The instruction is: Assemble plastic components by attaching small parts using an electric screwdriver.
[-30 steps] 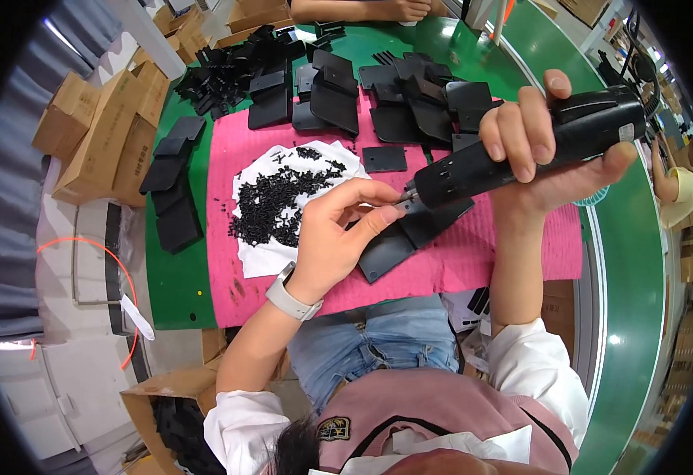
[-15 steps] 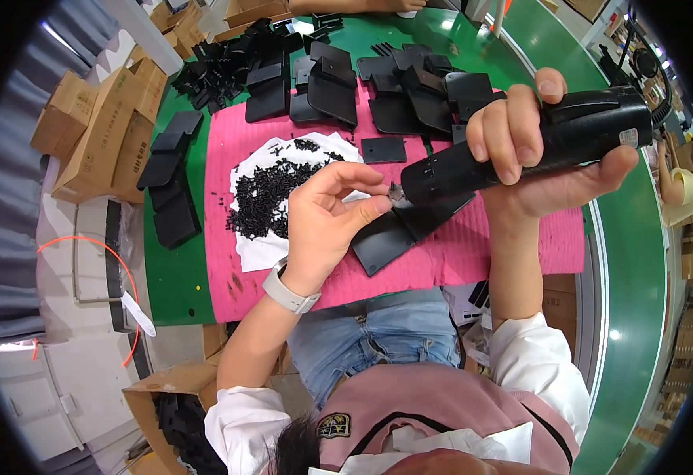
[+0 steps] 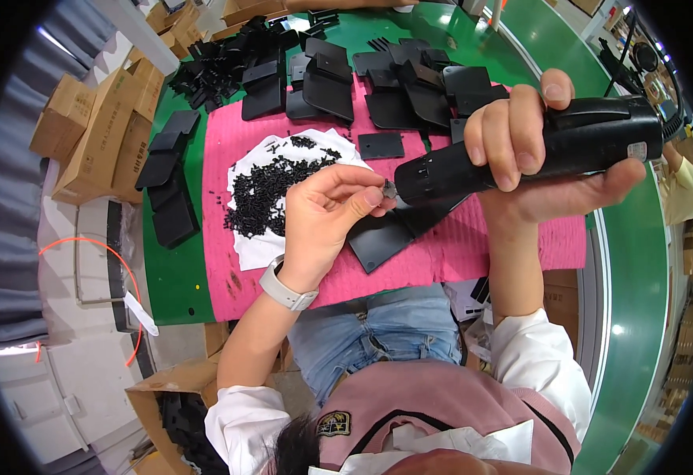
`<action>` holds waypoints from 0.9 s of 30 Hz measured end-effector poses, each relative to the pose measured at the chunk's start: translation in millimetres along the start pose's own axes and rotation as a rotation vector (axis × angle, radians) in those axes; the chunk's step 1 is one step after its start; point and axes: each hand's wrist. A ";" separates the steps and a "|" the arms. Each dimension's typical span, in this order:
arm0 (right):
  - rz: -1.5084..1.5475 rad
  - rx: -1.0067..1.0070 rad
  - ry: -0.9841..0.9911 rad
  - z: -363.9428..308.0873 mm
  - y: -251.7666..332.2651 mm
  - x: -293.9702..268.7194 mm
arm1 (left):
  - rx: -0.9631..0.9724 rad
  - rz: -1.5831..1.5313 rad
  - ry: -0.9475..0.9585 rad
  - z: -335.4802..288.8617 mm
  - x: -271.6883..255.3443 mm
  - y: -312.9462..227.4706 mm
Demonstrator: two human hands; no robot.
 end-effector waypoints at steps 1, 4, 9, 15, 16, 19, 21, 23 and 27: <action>-0.010 -0.018 0.017 -0.6 0.1 0.0 | -0.001 0.001 0.002 -0.2 -0.1 0.7; -0.027 0.037 0.048 -0.6 3.2 0.4 | 0.099 0.075 -0.006 -2.0 0.6 2.7; 0.022 0.101 -0.028 1.4 5.5 -1.5 | 0.134 0.091 0.127 -5.4 1.1 2.4; 0.041 0.121 -0.194 -1.9 8.2 1.4 | 0.070 0.117 0.172 -7.7 3.4 -1.6; 0.027 0.154 -0.159 -0.7 10.4 1.6 | 0.069 0.117 0.176 -5.1 5.0 -0.2; -0.034 0.221 -0.018 4.1 18.3 4.4 | 0.686 0.653 0.195 3.2 6.5 4.8; -0.109 0.244 -0.018 -2.5 20.2 4.8 | 0.765 0.745 0.203 0.4 10.7 4.7; -0.109 0.264 0.004 -3.5 19.6 6.0 | 0.794 0.868 0.237 -3.3 13.9 5.5; -0.132 0.297 -0.029 -7.1 14.2 13.4 | 0.814 0.922 0.241 -3.8 13.1 8.9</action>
Point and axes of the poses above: each hand's wrist, its own z-axis towards the middle knuckle, its own x-axis out of the palm, y = z × x, and after that the axes turned 15 degrees about -y, right-handed
